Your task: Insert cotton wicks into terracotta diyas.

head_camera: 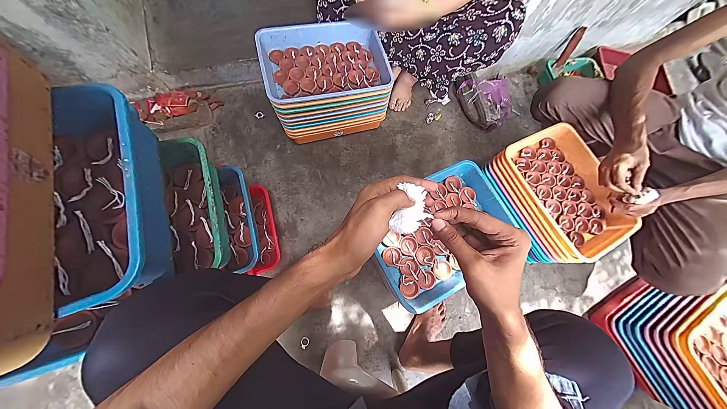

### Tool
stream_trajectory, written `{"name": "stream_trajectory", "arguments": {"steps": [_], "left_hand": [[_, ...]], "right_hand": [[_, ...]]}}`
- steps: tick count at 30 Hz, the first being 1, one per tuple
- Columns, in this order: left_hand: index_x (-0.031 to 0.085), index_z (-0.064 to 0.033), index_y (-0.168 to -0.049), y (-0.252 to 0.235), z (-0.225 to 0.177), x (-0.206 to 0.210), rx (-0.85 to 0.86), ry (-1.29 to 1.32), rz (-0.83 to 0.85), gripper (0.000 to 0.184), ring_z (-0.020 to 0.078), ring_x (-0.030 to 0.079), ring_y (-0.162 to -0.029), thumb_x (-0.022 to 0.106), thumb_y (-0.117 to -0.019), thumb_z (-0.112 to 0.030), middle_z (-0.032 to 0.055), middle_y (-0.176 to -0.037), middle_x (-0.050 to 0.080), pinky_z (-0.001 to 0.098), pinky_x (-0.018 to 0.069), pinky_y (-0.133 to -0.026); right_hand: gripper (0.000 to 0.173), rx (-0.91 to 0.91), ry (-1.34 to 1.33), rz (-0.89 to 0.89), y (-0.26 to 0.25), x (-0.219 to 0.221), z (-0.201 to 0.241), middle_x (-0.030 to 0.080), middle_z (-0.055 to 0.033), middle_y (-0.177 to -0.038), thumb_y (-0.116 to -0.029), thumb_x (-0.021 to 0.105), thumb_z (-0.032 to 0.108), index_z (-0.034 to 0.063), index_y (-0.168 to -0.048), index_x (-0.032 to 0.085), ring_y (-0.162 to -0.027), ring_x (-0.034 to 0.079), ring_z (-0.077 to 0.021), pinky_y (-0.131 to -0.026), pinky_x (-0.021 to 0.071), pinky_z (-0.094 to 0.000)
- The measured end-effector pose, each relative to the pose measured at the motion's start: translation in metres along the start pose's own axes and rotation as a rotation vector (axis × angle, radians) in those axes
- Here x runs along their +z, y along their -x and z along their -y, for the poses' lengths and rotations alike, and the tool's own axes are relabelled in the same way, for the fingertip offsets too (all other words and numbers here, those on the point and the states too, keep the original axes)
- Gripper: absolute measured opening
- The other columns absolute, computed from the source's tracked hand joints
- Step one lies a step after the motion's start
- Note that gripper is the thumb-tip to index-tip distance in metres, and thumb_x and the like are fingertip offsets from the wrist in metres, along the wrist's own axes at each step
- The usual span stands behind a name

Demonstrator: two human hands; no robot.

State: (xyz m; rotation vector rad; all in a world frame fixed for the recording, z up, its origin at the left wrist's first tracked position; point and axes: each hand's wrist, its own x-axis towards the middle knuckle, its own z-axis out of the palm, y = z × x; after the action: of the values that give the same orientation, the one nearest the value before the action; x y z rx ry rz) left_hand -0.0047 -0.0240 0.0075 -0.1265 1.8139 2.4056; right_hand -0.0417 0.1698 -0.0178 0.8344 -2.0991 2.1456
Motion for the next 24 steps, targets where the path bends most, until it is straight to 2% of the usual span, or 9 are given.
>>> {"name": "stream_trajectory", "arguments": {"steps": [12,16,19,24], "left_hand": [[0.064,-0.0045,-0.134,-0.001,0.0,0.0,0.039,0.012,-0.049,0.045,0.0225,0.068,-0.103,0.028,-0.1064,-0.007,0.0141,-0.123,0.067,0.0383,0.0583,-0.087],[0.063,-0.0061,-0.135,-0.001,0.0,-0.001,0.045,0.001,-0.067,0.044,0.019,0.067,-0.103,0.028,-0.1079,-0.01,0.0118,-0.121,0.069,0.0344,0.0564,-0.086],[0.063,-0.0063,-0.135,-0.001,0.0,-0.001,0.048,0.0,-0.086,0.045,0.0193,0.067,-0.104,0.029,-0.107,-0.01,0.0114,-0.123,0.068,0.0352,0.0566,-0.086],[0.064,-0.0088,-0.134,-0.003,-0.003,-0.006,0.032,-0.019,-0.195,0.045,0.0169,0.066,-0.105,0.029,-0.1064,-0.01,0.0075,-0.123,0.07,0.033,0.0544,-0.086]], "right_hand": [[0.019,0.04,-0.063,-0.011,0.0,-0.003,0.0,0.075,-0.0086,-0.091,-0.0866,0.071,-0.01,-0.0017,-0.103,0.076,-0.076,0.071,-0.0136,-0.075,0.0637,-0.0294],[0.021,0.052,-0.096,0.002,0.001,-0.005,-0.001,0.075,-0.0088,-0.092,-0.0859,0.071,-0.011,-0.0007,-0.103,0.076,-0.077,0.072,-0.0135,-0.075,0.0636,-0.0293],[0.021,0.066,-0.144,0.009,0.001,-0.008,-0.001,0.075,-0.0094,-0.092,-0.0859,0.071,-0.011,-0.0003,-0.103,0.076,-0.076,0.072,-0.0138,-0.074,0.064,-0.0295],[0.019,0.115,-0.19,-0.02,-0.001,-0.017,0.002,0.075,-0.0091,-0.092,-0.0859,0.072,-0.007,0.0018,-0.102,0.078,-0.078,0.071,-0.0135,-0.076,0.063,-0.0293]]}}
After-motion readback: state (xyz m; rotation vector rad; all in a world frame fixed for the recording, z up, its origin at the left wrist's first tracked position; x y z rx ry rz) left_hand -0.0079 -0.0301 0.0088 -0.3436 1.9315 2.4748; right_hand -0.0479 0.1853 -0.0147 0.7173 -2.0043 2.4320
